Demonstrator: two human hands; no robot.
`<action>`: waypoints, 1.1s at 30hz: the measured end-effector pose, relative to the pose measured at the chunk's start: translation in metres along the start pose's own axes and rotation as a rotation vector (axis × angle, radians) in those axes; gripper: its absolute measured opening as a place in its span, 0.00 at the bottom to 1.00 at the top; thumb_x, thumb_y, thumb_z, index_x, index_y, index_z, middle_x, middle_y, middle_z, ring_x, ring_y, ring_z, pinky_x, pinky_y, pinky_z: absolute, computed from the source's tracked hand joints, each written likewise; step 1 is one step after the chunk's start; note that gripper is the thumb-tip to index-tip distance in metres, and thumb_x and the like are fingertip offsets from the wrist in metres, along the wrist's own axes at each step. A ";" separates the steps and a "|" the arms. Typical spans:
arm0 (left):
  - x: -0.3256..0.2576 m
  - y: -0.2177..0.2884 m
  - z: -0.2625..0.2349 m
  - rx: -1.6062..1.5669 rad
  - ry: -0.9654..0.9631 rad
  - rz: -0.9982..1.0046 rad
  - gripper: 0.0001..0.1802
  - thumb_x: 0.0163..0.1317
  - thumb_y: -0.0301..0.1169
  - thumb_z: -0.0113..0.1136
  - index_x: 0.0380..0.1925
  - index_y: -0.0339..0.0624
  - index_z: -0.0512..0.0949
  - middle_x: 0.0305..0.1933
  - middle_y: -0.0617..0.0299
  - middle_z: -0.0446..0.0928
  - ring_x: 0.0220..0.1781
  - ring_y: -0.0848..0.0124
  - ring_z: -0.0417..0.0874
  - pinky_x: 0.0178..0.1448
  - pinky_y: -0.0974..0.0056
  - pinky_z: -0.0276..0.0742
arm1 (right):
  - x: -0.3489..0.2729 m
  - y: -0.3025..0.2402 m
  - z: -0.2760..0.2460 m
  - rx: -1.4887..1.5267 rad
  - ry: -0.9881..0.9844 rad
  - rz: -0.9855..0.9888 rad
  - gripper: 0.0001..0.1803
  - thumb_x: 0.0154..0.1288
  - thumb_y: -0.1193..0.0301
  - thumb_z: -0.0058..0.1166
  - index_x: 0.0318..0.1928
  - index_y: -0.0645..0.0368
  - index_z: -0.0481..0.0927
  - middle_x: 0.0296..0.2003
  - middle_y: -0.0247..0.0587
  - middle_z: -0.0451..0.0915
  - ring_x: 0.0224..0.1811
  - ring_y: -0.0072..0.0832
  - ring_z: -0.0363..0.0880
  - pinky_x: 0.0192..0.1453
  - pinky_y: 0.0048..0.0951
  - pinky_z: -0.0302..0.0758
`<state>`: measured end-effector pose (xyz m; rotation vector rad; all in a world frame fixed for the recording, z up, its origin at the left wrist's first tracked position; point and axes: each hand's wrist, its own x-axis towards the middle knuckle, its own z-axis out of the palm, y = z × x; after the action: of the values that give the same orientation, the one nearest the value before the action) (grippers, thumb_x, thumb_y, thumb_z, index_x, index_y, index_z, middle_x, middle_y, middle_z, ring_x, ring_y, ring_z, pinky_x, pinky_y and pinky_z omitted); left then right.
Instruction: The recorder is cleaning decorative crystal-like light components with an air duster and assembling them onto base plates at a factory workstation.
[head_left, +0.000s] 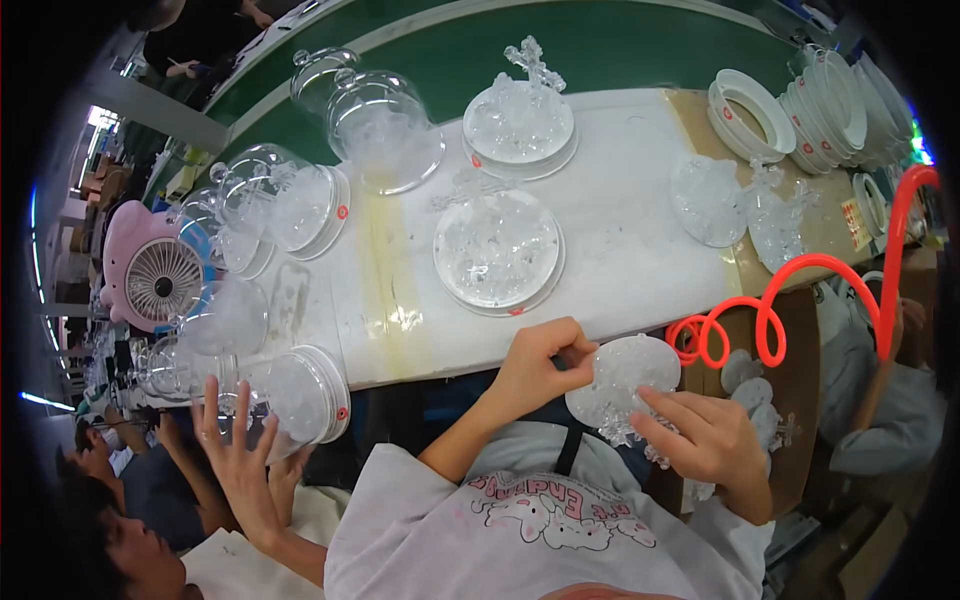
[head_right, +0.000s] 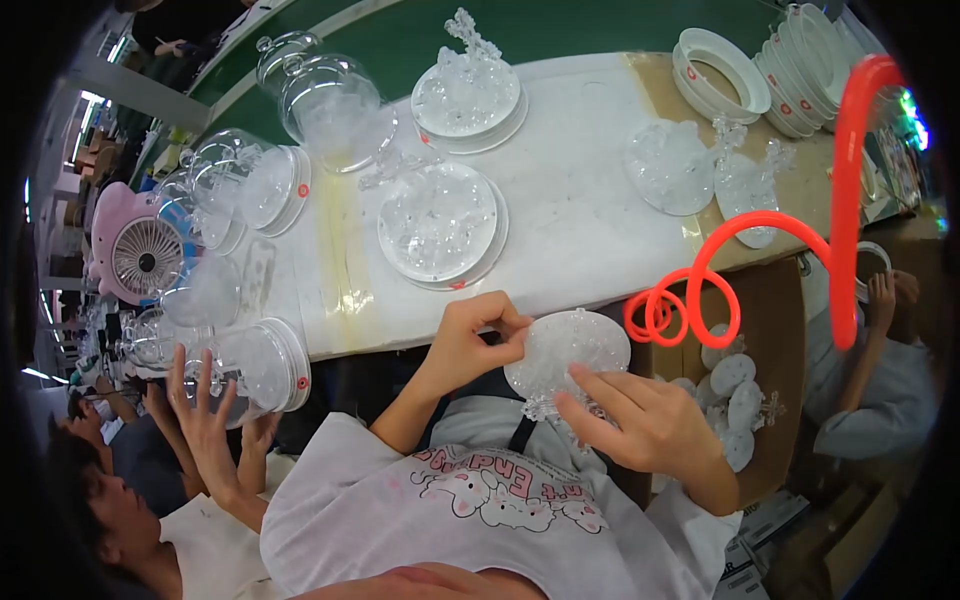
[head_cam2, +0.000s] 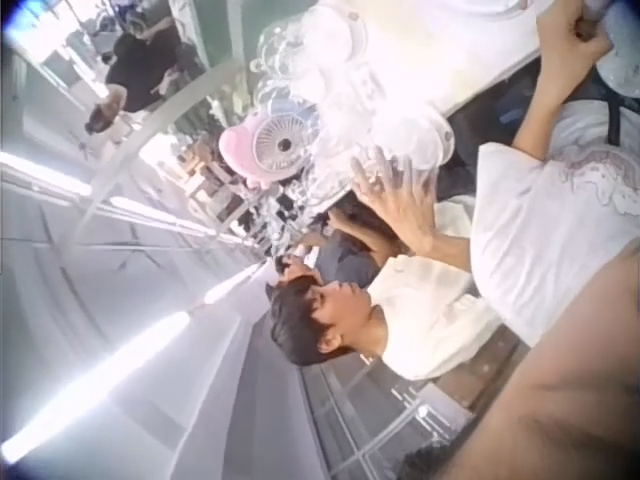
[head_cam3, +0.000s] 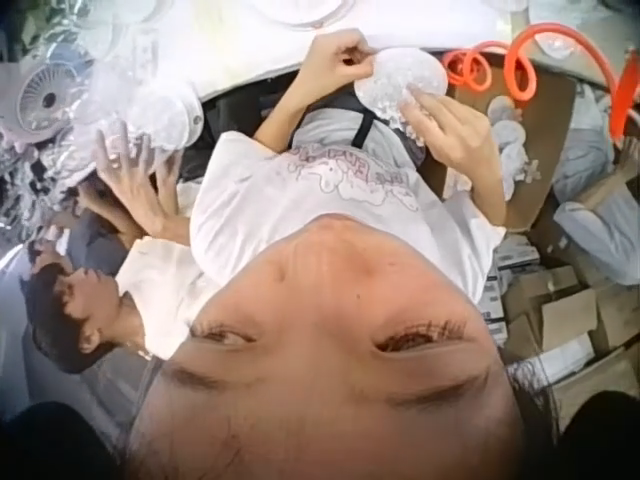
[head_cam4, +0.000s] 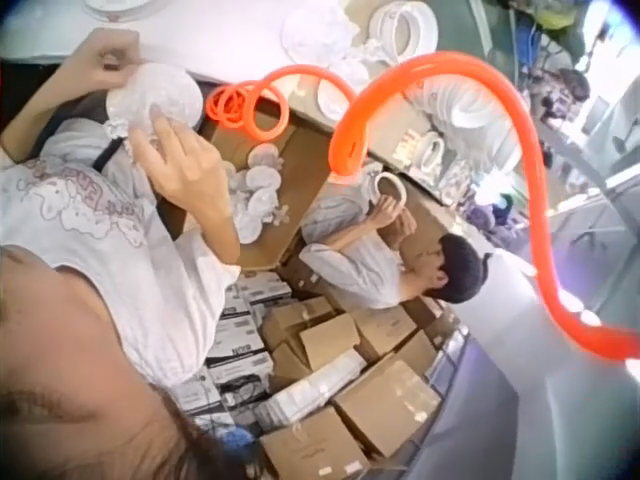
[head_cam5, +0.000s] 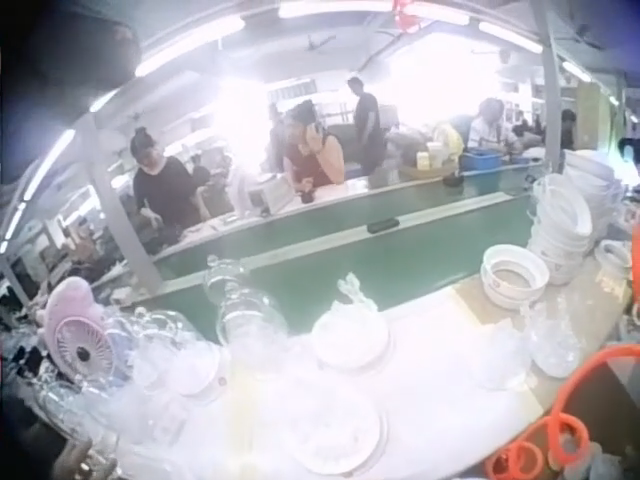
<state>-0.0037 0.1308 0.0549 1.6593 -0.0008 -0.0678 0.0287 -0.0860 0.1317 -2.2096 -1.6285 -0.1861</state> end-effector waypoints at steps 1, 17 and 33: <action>0.000 0.001 0.002 -0.003 -0.009 0.014 0.06 0.44 0.21 0.58 0.22 0.34 0.72 0.20 0.62 0.72 0.22 0.79 0.74 0.27 0.74 0.69 | 0.001 0.000 -0.001 0.017 -0.002 0.005 0.18 0.42 0.65 0.56 0.38 0.54 0.77 0.40 0.44 0.76 0.32 0.26 0.77 0.28 0.20 0.74; -0.007 0.012 0.016 -0.631 -0.367 0.032 0.61 0.41 0.72 0.44 0.64 0.38 0.40 0.64 0.44 0.49 0.66 0.54 0.54 0.64 0.51 0.54 | -0.015 -0.002 -0.020 0.226 0.349 0.181 0.19 0.39 0.80 0.50 0.38 0.60 0.77 0.39 0.42 0.78 0.29 0.31 0.79 0.26 0.23 0.75; -0.027 -0.016 0.021 -1.370 -0.022 -0.383 0.35 0.59 0.58 0.36 0.62 0.52 0.52 0.66 0.56 0.50 0.66 0.55 0.53 0.66 0.47 0.52 | 0.026 0.224 -0.115 0.030 0.464 0.613 0.15 0.60 0.68 0.42 0.42 0.66 0.75 0.36 0.45 0.78 0.39 0.31 0.77 0.44 0.30 0.72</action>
<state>-0.0318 0.1119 0.0387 0.2719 0.2854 -0.3012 0.2614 -0.1630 0.1945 -2.3034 -0.6755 -0.4501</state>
